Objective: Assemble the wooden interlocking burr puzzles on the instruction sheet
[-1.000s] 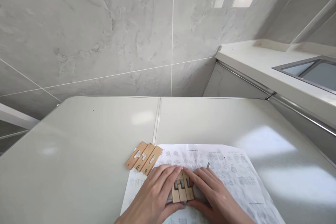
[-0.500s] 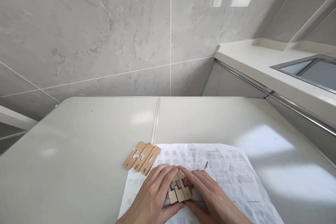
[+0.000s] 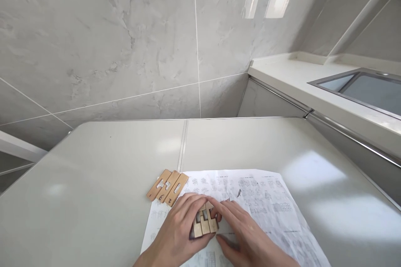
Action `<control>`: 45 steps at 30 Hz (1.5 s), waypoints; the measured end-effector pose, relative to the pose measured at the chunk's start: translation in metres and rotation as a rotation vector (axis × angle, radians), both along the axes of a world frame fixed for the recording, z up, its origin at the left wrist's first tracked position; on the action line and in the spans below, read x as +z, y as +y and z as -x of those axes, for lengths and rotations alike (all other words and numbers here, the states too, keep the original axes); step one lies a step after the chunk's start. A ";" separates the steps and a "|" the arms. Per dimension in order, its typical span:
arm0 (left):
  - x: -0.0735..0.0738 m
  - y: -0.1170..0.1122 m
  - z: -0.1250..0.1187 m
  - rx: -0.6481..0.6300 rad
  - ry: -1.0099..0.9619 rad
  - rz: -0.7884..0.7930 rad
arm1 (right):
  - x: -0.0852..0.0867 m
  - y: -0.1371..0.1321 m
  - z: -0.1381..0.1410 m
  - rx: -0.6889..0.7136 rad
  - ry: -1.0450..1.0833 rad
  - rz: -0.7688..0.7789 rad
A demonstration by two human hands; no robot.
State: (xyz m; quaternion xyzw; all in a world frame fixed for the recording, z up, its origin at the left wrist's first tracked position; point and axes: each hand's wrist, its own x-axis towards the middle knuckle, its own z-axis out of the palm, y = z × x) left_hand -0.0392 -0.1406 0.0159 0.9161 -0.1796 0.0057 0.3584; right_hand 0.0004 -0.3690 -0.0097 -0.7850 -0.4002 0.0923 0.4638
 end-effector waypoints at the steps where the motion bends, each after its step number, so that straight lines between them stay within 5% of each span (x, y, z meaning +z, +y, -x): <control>1: 0.000 0.000 0.000 0.005 0.004 0.005 | 0.000 0.000 0.000 -0.003 -0.003 -0.004; 12: 0.005 0.018 0.027 0.164 0.075 0.010 | -0.010 -0.005 0.001 0.005 0.123 -0.037; 22: -0.009 0.060 0.083 0.616 -0.086 -0.098 | -0.005 -0.001 0.003 -0.023 0.049 -0.003; 28: -0.015 0.055 0.086 0.791 -0.098 -0.139 | -0.014 0.001 0.004 -0.055 0.044 -0.010; 33: -0.018 0.050 0.087 0.806 -0.063 -0.134 | -0.025 0.003 0.004 -0.068 0.019 -0.066; 39: -0.007 0.082 0.062 0.901 -0.015 -0.070 | -0.025 0.004 0.003 -0.075 -0.002 -0.098; 45: -0.002 0.130 -0.016 1.001 -0.022 0.122 | -0.024 0.003 0.002 -0.061 -0.017 -0.088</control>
